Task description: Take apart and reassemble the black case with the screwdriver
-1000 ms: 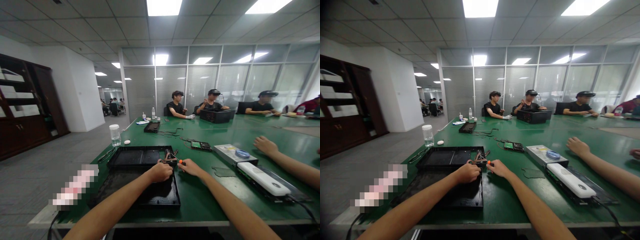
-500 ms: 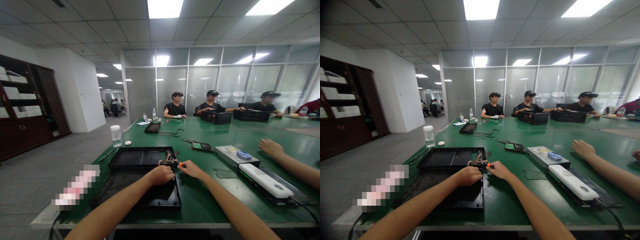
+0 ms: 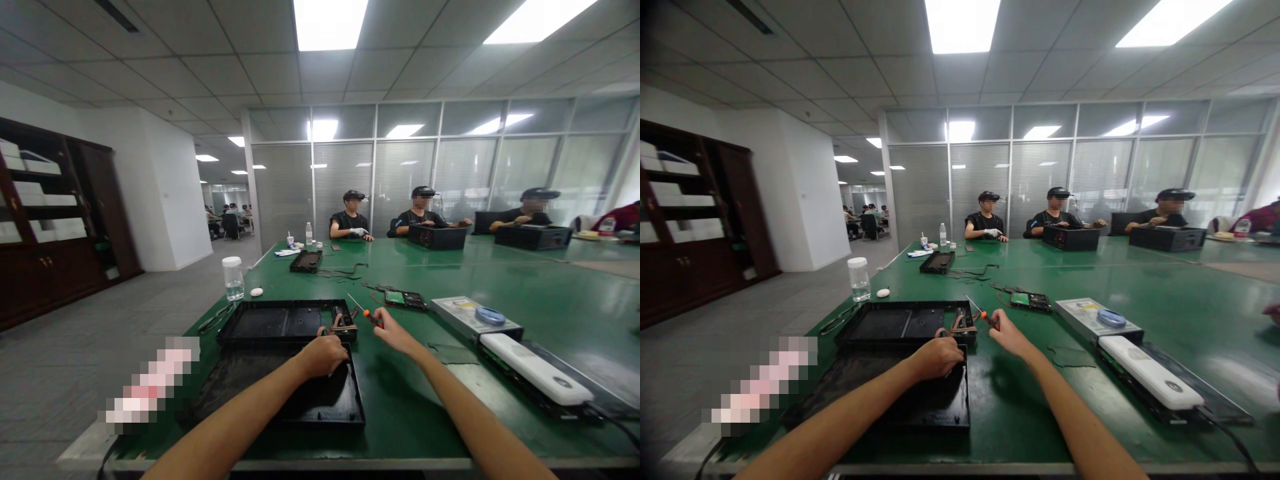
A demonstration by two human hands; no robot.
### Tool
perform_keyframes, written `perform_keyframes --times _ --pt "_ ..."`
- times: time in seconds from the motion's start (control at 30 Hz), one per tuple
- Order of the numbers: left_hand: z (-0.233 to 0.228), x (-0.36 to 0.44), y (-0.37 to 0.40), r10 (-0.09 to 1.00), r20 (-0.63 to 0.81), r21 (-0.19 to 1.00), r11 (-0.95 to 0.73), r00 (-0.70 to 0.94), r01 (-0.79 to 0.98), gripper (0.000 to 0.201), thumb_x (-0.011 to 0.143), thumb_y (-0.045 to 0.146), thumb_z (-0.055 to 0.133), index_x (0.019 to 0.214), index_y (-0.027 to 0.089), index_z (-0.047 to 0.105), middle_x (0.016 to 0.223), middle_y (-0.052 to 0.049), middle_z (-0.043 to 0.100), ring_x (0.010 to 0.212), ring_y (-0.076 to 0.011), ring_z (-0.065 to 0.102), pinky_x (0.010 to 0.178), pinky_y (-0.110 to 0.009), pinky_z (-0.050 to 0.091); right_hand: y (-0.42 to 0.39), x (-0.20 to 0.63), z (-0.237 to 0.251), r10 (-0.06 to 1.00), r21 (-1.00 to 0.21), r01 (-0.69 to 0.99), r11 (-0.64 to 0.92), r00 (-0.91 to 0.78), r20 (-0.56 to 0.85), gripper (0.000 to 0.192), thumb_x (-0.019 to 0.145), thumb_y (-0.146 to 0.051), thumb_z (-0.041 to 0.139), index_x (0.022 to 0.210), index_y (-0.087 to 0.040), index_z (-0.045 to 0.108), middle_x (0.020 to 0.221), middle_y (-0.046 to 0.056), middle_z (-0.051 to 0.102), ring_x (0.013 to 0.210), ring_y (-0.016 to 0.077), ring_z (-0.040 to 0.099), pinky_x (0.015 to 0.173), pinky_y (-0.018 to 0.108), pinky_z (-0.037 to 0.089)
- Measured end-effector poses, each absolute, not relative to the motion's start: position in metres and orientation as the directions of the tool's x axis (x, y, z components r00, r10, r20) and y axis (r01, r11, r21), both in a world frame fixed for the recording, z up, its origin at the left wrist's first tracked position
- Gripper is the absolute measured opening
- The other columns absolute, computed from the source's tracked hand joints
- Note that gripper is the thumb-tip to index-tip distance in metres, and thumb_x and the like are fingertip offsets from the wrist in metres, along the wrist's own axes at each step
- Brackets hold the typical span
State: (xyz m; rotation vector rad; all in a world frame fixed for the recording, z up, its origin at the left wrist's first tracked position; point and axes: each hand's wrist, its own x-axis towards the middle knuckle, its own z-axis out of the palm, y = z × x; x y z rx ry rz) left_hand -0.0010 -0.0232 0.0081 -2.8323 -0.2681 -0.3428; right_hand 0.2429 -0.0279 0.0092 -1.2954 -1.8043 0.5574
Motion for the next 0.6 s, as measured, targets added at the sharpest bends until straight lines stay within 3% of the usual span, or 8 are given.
perform_keyframes --times 0.13,0.23,0.37,0.47,0.6 --pt "0.006 -0.002 -0.023 0.194 0.275 -0.245 -0.933 0.942 0.264 0.017 0.083 0.014 0.044 0.092 0.015 0.058 0.077 -0.005 0.061 0.078 -0.0154 0.053 0.074 -0.025 0.039 -0.032 0.249 0.022 0.919 -0.846 0.360 0.393 -0.173 0.354 0.028 0.073 -0.034 0.050 0.094 -0.018 0.040 0.059 -0.008 0.042 0.043 0.0076 0.040 0.044 0.021 0.033" --pt "0.006 -0.002 -0.023 0.239 0.305 -0.185 -0.935 0.922 0.303 0.020 0.084 0.017 0.044 0.100 0.016 0.056 0.082 -0.006 0.060 0.081 -0.0152 0.053 0.074 -0.024 0.039 -0.035 0.255 0.035 0.898 -0.849 0.321 0.419 -0.006 0.441 0.032 0.077 -0.046 0.045 0.088 -0.016 0.046 0.055 -0.006 0.041 0.041 0.0085 0.038 0.041 0.021 0.030" --pt "0.007 -0.002 -0.023 0.333 0.333 0.002 -0.936 0.882 0.353 0.016 0.083 0.020 0.049 0.097 0.017 0.057 0.089 -0.004 0.061 0.086 -0.0140 0.053 0.078 -0.025 0.036 -0.038 0.259 0.038 0.783 -0.783 0.424 0.455 0.227 0.579 0.036 0.078 -0.052 0.041 0.074 -0.018 0.049 0.055 -0.003 0.041 0.048 0.0109 0.039 0.044 0.022 0.033" --pt "0.008 -0.002 -0.022 0.398 0.352 0.142 -0.917 0.847 0.373 0.014 0.081 0.021 0.053 0.094 0.019 0.059 0.090 -0.001 0.063 0.090 -0.0138 0.053 0.085 -0.028 0.031 -0.040 0.250 0.033 0.713 -0.685 0.547 0.481 0.211 0.669 0.036 0.080 -0.051 0.037 0.072 -0.018 0.048 0.057 -0.001 0.044 0.055 0.0132 0.043 0.053 0.023 0.036" --pt "0.006 0.000 -0.021 0.462 0.367 0.262 -0.884 0.807 0.387 0.020 0.078 0.025 0.059 0.097 0.019 0.058 0.088 0.000 0.066 0.091 -0.0141 0.054 0.089 -0.031 0.026 -0.046 0.235 0.028 0.699 -0.572 0.656 0.492 0.094 0.709 0.032 0.083 -0.046 0.034 0.075 -0.019 0.048 0.060 -0.001 0.047 0.056 0.0136 0.045 0.057 0.023 0.036"
